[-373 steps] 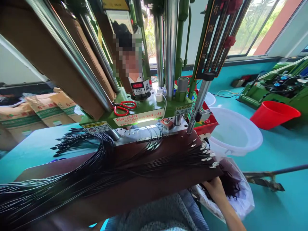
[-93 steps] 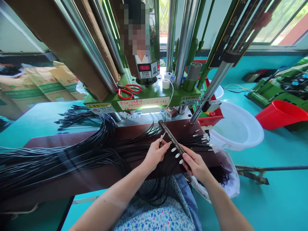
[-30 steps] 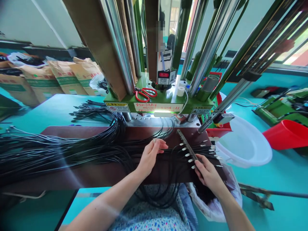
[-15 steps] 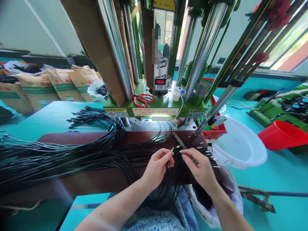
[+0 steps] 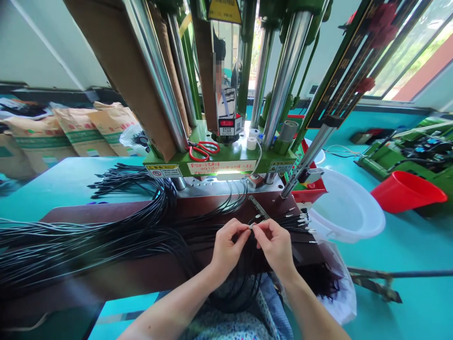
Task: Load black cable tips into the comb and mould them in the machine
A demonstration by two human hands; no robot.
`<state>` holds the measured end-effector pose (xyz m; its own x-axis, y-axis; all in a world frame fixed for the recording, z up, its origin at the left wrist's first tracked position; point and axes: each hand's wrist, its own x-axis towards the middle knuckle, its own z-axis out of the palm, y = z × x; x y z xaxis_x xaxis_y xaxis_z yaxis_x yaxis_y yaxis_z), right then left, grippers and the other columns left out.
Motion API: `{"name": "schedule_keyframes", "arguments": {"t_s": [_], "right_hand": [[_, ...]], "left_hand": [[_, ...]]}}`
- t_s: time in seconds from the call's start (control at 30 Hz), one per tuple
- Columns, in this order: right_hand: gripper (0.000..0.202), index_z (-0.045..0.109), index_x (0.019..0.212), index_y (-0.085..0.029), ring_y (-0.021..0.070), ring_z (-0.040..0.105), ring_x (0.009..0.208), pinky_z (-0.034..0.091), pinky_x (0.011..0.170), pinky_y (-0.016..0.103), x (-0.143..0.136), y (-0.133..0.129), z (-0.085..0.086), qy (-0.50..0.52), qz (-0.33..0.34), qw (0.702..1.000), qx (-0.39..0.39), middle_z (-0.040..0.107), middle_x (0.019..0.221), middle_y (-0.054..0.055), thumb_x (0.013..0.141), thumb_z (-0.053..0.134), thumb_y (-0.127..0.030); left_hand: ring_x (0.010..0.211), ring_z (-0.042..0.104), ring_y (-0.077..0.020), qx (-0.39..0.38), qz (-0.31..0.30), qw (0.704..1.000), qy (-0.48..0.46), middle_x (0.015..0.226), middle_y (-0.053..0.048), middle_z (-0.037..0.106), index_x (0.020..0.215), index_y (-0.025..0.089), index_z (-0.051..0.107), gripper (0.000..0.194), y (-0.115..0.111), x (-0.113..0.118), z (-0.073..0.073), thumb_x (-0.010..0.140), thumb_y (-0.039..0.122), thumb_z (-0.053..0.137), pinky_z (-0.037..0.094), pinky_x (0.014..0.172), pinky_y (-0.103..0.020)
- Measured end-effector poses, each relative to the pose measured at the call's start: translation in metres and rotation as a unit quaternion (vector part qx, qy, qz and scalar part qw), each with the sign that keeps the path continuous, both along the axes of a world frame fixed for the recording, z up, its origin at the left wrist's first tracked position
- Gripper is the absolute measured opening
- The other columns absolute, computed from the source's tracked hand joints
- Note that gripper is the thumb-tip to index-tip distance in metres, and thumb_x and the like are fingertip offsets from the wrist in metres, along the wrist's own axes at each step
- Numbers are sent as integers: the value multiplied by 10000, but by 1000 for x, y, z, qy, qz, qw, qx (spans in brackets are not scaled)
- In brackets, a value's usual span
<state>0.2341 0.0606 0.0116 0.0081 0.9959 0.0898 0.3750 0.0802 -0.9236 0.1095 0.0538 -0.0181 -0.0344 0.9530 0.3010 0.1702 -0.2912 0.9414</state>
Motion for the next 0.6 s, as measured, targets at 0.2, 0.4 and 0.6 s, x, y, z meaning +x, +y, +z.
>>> {"name": "schedule_keyframes", "arguments": {"t_s": [0.2, 0.4, 0.6], "right_hand": [[183, 485, 633, -157, 89, 415, 450, 344, 440, 217, -5, -7, -6, 25, -26, 999, 32, 450, 520, -13, 760, 522, -283], [198, 439, 625, -171, 88, 361, 477, 290, 451, 222, 27, -12, -2, -42, -62, 994, 83, 402, 533, -19, 796, 478, -262], [219, 485, 720, -165, 125, 454, 560, 364, 559, 259, 78, -2, -28, -232, -59, 964, 114, 484, 618, 11, 825, 477, -357]], "left_hand": [[640, 485, -95, -45, -17, 999, 13, 699, -24, 534, 753, 129, 596, 145, 6, 2, 6, 800, 230, 505, 368, 588, -213], [555, 485, -93, -201, -54, 963, -169, 593, -13, 511, 747, 99, 548, 214, 13, -5, 12, 772, 308, 509, 396, 557, -220], [510, 471, -78, -195, -65, 961, -186, 584, -1, 488, 766, 100, 542, 248, 16, -8, 6, 802, 332, 463, 377, 520, -209]]}}
